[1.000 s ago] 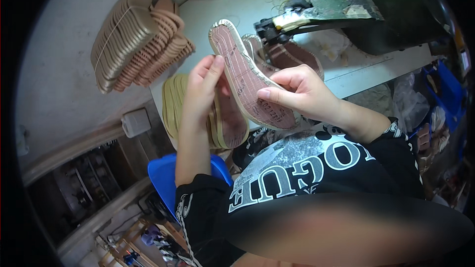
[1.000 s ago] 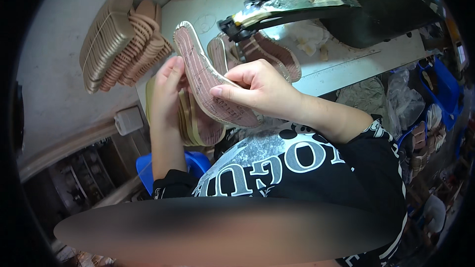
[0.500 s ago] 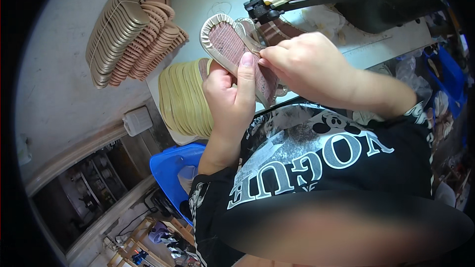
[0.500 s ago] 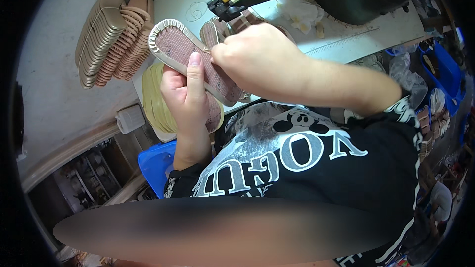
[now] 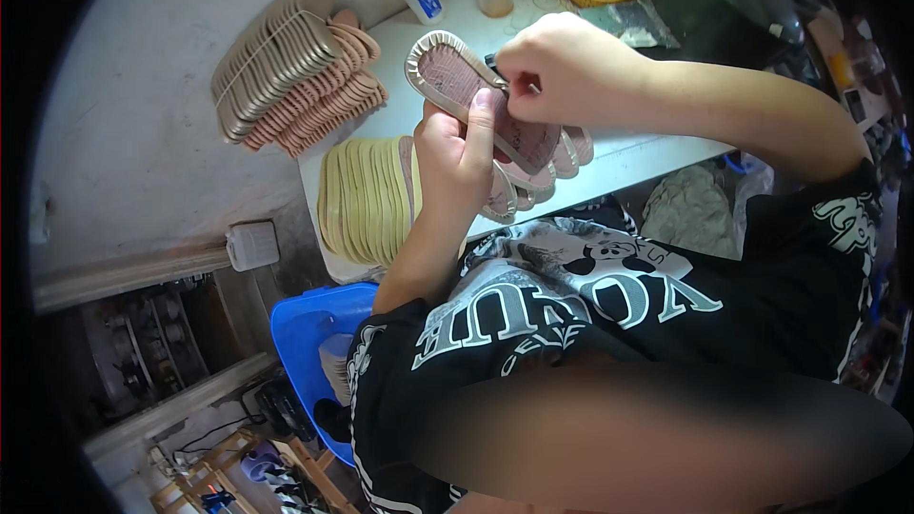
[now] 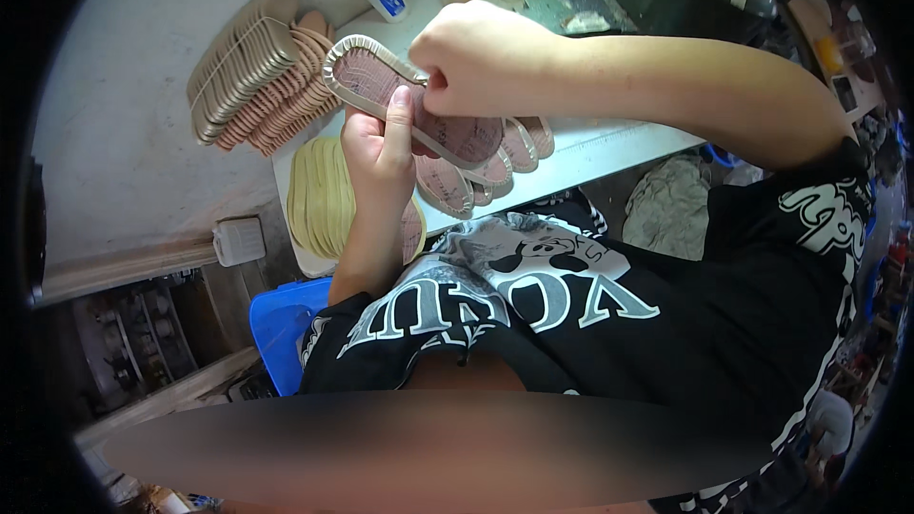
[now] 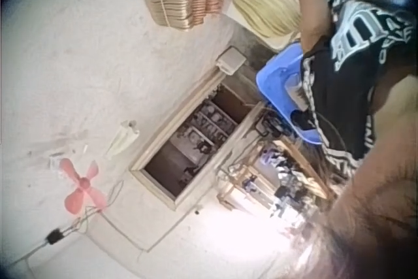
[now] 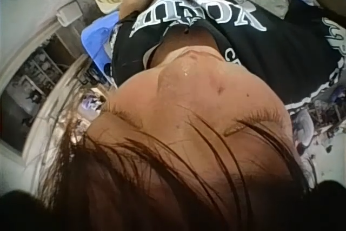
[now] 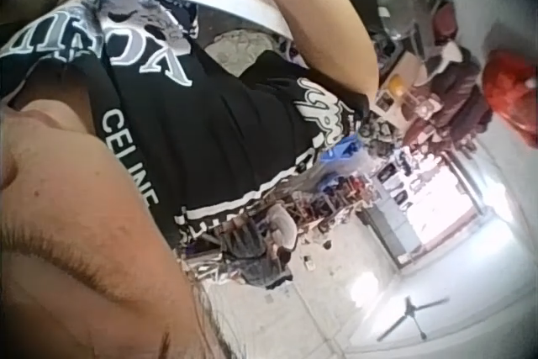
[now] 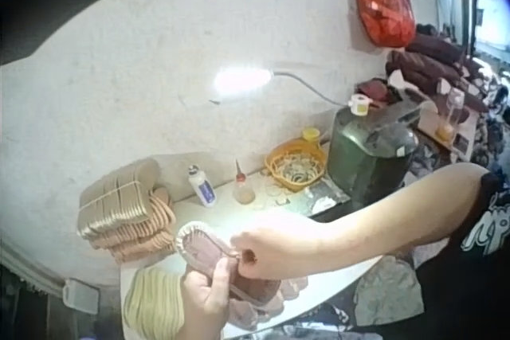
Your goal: Hand-assembling and aligning shoe components at a manufacturing workstation.
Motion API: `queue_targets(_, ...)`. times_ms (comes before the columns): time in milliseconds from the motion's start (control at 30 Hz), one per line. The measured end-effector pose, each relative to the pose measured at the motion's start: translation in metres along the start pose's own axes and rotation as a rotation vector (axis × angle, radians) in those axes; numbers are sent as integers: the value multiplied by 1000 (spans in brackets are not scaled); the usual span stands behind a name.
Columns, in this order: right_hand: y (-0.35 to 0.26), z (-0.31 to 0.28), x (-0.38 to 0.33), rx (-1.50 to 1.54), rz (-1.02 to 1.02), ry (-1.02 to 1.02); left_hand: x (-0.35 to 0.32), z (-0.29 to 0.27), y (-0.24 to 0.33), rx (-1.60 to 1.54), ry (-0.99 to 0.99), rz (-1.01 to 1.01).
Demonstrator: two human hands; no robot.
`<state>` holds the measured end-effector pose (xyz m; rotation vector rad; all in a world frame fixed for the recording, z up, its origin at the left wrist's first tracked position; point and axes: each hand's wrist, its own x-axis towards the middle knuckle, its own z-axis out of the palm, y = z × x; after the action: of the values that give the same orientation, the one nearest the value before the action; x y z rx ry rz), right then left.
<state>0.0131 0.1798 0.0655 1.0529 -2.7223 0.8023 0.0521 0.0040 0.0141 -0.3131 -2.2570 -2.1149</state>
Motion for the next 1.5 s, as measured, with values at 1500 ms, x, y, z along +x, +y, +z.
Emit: queue_targets(1500,12,94,-93,1369,600,121,62,11,-75,-363,-93,-354)
